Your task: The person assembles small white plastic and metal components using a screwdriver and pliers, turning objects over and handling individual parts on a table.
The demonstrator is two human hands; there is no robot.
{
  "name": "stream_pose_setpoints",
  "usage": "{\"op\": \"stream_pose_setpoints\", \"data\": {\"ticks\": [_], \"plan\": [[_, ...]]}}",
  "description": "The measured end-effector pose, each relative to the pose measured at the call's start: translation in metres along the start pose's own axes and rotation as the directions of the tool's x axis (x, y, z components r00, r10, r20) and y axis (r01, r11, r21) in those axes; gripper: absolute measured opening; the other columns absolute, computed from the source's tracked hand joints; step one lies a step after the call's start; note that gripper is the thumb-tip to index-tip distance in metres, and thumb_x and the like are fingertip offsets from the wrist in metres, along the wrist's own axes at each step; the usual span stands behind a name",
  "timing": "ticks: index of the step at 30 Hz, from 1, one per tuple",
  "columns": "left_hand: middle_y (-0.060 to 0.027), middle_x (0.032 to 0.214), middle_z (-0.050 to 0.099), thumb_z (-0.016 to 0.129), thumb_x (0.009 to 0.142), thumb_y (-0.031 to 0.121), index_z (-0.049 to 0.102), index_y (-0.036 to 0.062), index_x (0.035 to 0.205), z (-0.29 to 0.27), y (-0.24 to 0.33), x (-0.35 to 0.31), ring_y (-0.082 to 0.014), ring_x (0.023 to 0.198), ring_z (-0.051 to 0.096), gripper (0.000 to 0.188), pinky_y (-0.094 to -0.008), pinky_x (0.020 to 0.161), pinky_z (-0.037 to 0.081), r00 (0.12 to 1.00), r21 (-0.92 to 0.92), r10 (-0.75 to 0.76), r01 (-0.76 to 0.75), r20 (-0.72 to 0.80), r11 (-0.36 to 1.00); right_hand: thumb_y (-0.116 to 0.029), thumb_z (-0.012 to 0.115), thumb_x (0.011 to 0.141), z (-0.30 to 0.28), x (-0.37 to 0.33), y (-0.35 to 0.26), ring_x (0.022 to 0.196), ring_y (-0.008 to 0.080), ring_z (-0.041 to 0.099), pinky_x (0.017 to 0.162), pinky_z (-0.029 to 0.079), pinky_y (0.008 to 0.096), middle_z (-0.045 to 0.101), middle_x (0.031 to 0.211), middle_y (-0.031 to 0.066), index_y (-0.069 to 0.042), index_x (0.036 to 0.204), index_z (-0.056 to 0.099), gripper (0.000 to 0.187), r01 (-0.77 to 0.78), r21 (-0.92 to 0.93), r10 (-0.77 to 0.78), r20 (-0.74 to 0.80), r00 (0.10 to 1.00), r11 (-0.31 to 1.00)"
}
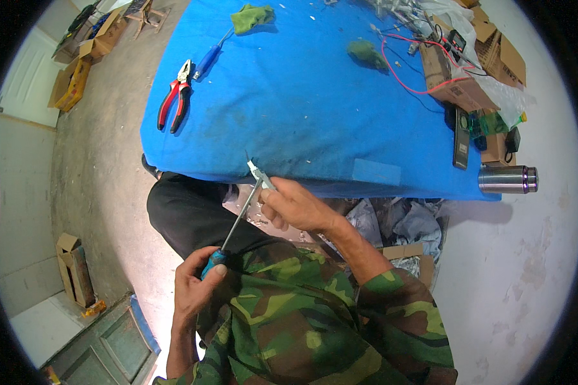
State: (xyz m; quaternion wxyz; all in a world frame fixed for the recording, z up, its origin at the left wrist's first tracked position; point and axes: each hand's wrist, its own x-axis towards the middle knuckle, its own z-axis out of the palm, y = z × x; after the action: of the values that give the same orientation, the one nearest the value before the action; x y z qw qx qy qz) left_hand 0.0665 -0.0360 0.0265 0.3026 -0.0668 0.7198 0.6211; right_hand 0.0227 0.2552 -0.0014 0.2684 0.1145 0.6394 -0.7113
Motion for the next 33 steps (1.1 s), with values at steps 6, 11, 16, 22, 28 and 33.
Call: {"op": "stream_pose_setpoints", "data": {"ticks": [6, 11, 16, 22, 28, 33], "plan": [[-0.0022, 0.094, 0.07, 0.077, 0.097, 0.021, 0.068, 0.0004, 0.13, -0.011, -0.001, 0.004, -0.0073, 0.072, 0.061, 0.039, -0.023, 0.063, 0.048, 0.987, -0.178, -0.098, 0.121, 0.129, 0.977, -0.028, 0.049, 0.108, 0.002, -0.001, -0.002, 0.061, 0.0105, 0.058, 0.054, 0.047, 0.0287, 0.056, 0.075, 0.0002, -0.005, 0.104, 0.057, 0.025, -0.08, 0.041, 0.078, 0.048, 0.996, 0.996], [-0.0011, 0.09, 0.067, 0.076, 0.098, 0.02, 0.068, 0.0012, 0.134, -0.016, -0.009, 0.008, -0.0068, 0.069, 0.059, 0.041, -0.0232, 0.062, 0.047, 0.992, 0.107, 0.104, -0.111, 0.07, 0.988, -0.026, 0.051, 0.106, 0.015, 0.001, 0.011, 0.063, 0.015, 0.057, 0.058, 0.048, 0.0354, 0.058, 0.075, 0.004, -0.003, 0.098, 0.056, 0.025, -0.035, -0.036, 0.032, -0.079, 0.996, 0.999], [0.0012, 0.085, 0.066, 0.074, 0.1, 0.02, 0.07, 0.0018, 0.133, -0.02, -0.007, 0.009, -0.0058, 0.066, 0.057, 0.037, -0.0229, 0.06, 0.046, 0.98, 0.243, 0.187, -0.2, 0.075, 0.949, -0.026, 0.053, 0.105, 0.023, 0.004, 0.021, 0.07, 0.0313, 0.063, 0.068, 0.049, 0.0471, 0.063, 0.076, 0.017, 0.002, 0.096, 0.055, 0.029, 0.063, -0.232, -0.112, -0.206, 0.972, 0.971], [0.0019, 0.082, 0.065, 0.072, 0.102, 0.022, 0.07, 0.0024, 0.134, -0.022, 0.01, 0.006, -0.0041, 0.062, 0.055, 0.037, -0.0223, 0.056, 0.043, 0.991, 0.068, -0.025, 0.017, 0.128, 0.998, -0.02, 0.057, 0.106, 0.025, 0.004, 0.031, 0.061, 0.0298, 0.056, 0.061, 0.046, 0.0442, 0.059, 0.073, 0.0165, 0.002, 0.103, 0.054, 0.023, 0.138, -0.554, -0.332, -0.267, 0.905, 0.821], [0.0012, 0.076, 0.067, 0.071, 0.102, 0.02, 0.071, -0.0005, 0.129, -0.02, 0.016, -0.006, -0.0058, 0.062, 0.058, 0.034, -0.023, 0.056, 0.043, 0.993, 0.294, 0.09, -0.11, 0.082, 0.949, -0.017, 0.06, 0.102, 0.03, 0.002, 0.026, 0.075, 0.0539, 0.063, 0.065, 0.045, 0.0595, 0.063, 0.075, 0.0304, 0.003, 0.105, 0.053, 0.021, 0.088, -0.708, -0.405, -0.294, 0.866, 0.701], [-0.0081, 0.078, 0.071, 0.072, 0.098, 0.012, 0.069, -0.0025, 0.128, -0.008, 0.033, -0.015, -0.0129, 0.063, 0.064, 0.033, -0.029, 0.058, 0.048, 0.961, 0.472, 0.272, -0.258, 0.039, 0.843, -0.016, 0.061, 0.101, 0.03, 0.002, 0.026, 0.07, 0.0551, 0.063, 0.064, 0.044, 0.0642, 0.063, 0.07, 0.0301, 0.002, 0.105, 0.051, 0.021, 0.04, -0.784, -0.42, -0.288, 0.861, 0.619]]}}
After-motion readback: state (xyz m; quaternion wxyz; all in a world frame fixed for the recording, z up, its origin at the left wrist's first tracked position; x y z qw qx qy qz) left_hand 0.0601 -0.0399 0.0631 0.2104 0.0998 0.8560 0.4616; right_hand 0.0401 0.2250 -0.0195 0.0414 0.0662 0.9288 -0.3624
